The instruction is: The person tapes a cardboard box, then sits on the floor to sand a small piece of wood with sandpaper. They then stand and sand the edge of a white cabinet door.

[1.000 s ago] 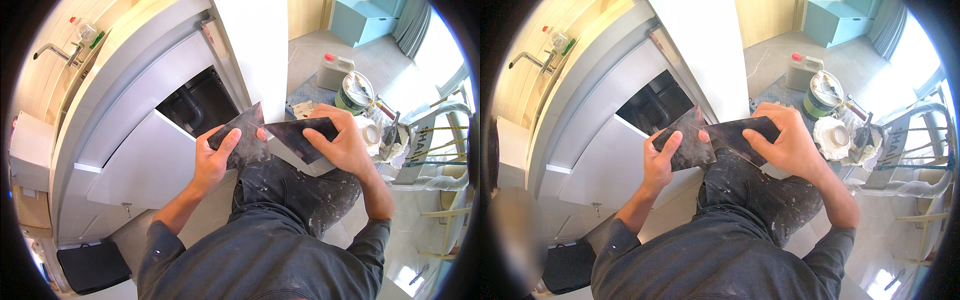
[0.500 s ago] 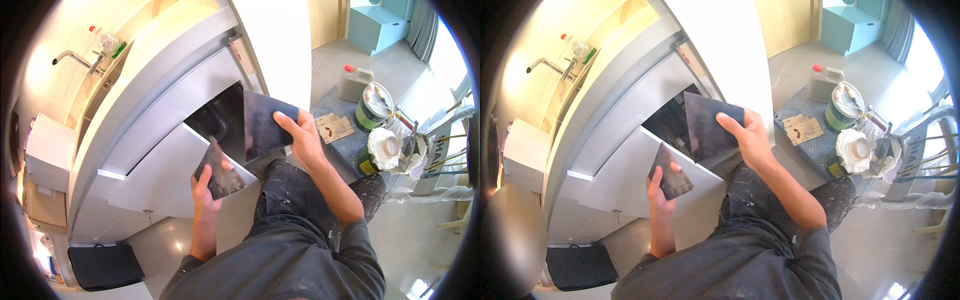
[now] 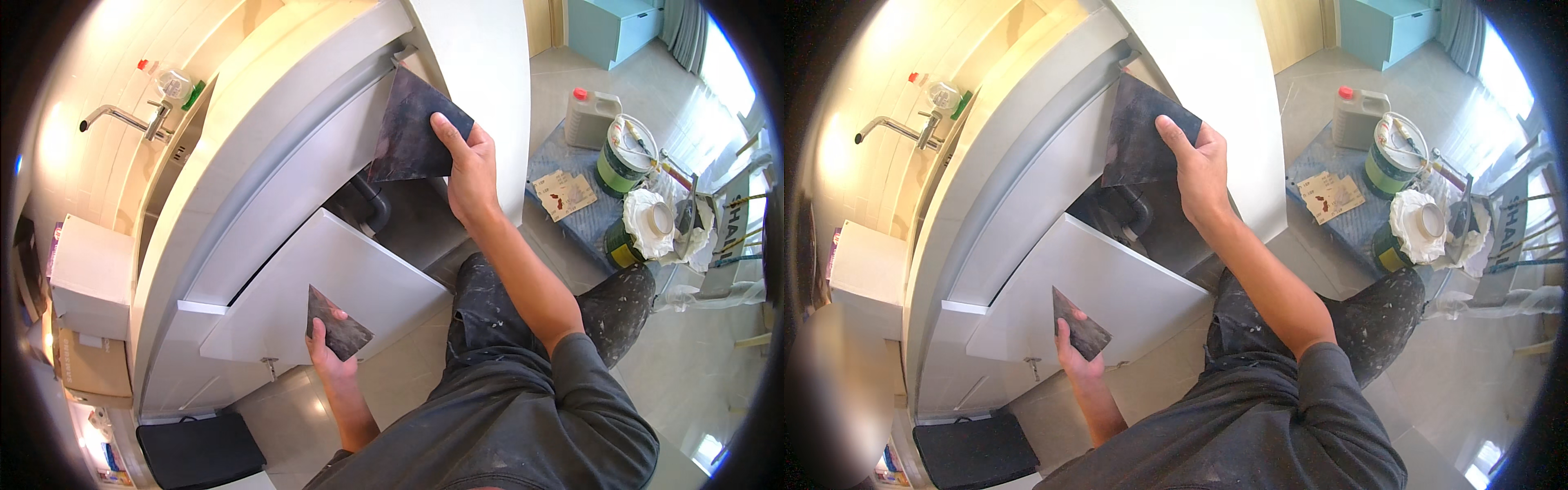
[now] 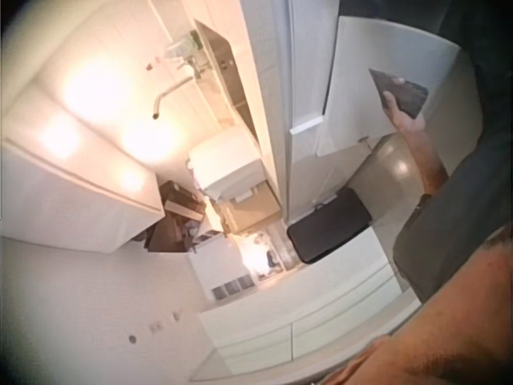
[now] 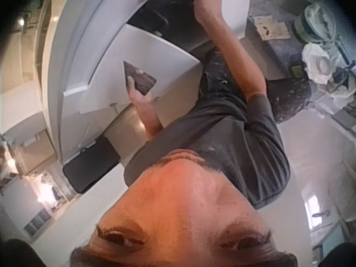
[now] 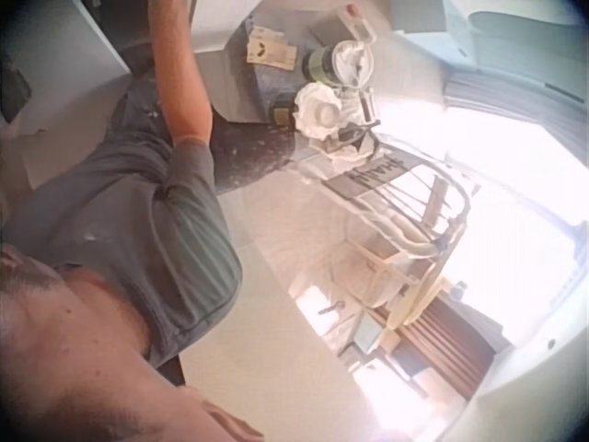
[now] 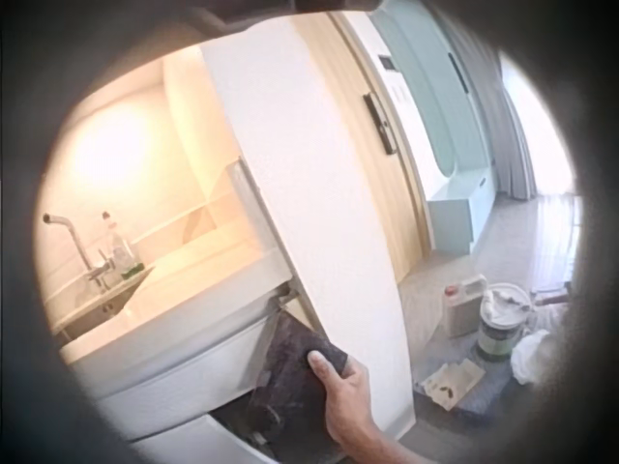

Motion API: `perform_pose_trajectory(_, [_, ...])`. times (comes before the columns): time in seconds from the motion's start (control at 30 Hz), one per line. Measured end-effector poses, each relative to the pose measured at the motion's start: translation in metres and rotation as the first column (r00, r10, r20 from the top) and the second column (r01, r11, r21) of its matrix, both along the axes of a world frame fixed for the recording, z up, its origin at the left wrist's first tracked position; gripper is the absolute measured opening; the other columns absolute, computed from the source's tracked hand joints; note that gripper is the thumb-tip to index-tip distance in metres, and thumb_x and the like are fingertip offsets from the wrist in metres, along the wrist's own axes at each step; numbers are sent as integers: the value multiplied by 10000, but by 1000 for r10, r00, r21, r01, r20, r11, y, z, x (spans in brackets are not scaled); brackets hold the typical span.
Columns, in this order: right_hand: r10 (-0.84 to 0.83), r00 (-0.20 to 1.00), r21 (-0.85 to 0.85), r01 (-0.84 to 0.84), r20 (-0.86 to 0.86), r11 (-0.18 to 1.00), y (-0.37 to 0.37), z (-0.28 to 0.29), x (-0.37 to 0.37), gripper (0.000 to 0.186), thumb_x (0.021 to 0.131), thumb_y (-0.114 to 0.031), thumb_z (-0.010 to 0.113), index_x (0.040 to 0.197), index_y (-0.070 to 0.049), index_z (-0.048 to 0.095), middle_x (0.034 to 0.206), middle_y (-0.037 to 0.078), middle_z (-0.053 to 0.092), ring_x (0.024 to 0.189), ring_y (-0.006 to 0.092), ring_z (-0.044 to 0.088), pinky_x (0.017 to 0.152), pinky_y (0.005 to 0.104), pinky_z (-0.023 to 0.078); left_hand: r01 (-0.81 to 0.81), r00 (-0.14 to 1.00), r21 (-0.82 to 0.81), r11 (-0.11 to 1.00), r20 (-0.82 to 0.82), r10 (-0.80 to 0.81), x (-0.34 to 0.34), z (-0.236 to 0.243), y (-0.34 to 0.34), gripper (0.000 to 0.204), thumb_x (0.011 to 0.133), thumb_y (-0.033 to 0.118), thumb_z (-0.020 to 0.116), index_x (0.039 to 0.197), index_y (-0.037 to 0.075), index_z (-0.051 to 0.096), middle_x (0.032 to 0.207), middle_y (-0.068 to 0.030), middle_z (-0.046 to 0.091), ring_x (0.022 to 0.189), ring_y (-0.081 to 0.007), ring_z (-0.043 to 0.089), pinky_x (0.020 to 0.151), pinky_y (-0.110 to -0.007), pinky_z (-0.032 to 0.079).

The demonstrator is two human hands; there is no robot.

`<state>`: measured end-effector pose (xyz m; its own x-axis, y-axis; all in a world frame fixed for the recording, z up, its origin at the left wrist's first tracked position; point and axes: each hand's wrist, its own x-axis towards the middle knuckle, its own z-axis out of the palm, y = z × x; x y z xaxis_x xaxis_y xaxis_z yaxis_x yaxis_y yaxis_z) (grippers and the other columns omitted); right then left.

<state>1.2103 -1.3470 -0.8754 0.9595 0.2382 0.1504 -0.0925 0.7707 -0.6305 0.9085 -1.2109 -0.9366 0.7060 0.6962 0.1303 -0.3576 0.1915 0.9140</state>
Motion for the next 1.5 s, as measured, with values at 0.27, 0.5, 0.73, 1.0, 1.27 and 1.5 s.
perform_pose_trajectory(0.27, [-58, 998, 50, 58, 12, 997, 10, -5, 1, 279, 968, -203, 711, 1089, 44, 662, 995, 84, 710, 894, 128, 644, 822, 295, 520, 0, 1000, -42, 999, -5, -1, 3, -11, 7, 340, 1025, 310, 601, 1231, 40, 590, 1005, -38, 622, 970, -144, 573, 870, -309, 467])
perform_pose_trajectory(0.5, [-68, 997, 54, 67, 23, 996, 17, -4, 4, 282, 980, -170, 692, 1172, 30, 643, 1077, 85, 719, 964, 148, 686, 885, 304, 547, -13, 1000, -97, 995, 12, 14, 5, -16, 6, 330, 1019, 293, 609, 1187, 10, 593, 983, -81, 636, 928, -176, 595, 842, -324, 483])
perform_pose_trajectory(0.73, [-92, 996, 29, 92, 7, 995, 20, -6, 4, 298, 973, -190, 706, 1176, 22, 651, 1071, 68, 719, 969, 138, 676, 906, 298, 530, -21, 1000, -72, 997, -4, 21, 4, -22, 6, 347, 1018, 301, 608, 1210, 13, 584, 978, -78, 636, 924, -173, 597, 836, -324, 485])
perform_pose_trajectory(1.0, [-112, 993, 52, 114, -43, 992, 19, -12, -1, 328, 964, -237, 729, 1103, 49, 647, 999, 83, 702, 893, 131, 635, 808, 290, 521, 4, 1000, -98, 995, 0, -4, 8, -23, 4, 407, 1007, 305, 624, 1252, -13, 556, 969, -95, 631, 907, -188, 604, 816, -325, 492])
perform_pose_trajectory(1.27, [-108, 994, 114, 108, -10, 988, 20, 3, -6, 325, 966, -235, 728, 1104, 48, 647, 999, 80, 700, 902, 126, 630, 810, 276, 511, -17, 1000, -105, 994, -11, 16, 8, -23, 1, 393, 1005, 295, 626, 1239, -12, 555, 965, -100, 626, 904, -191, 605, 816, -328, 493])
perform_pose_trajectory(1.5, [-148, 988, 65, 150, -39, 987, 20, -10, -8, 292, 974, -203, 717, 1104, 50, 652, 991, 70, 696, 888, 117, 621, 801, 277, 508, -15, 1000, -83, 996, -19, 14, 8, -26, 3, 360, 1004, 294, 624, 1204, 2, 560, 940, -100, 634, 893, -191, 605, 816, -335, 492])
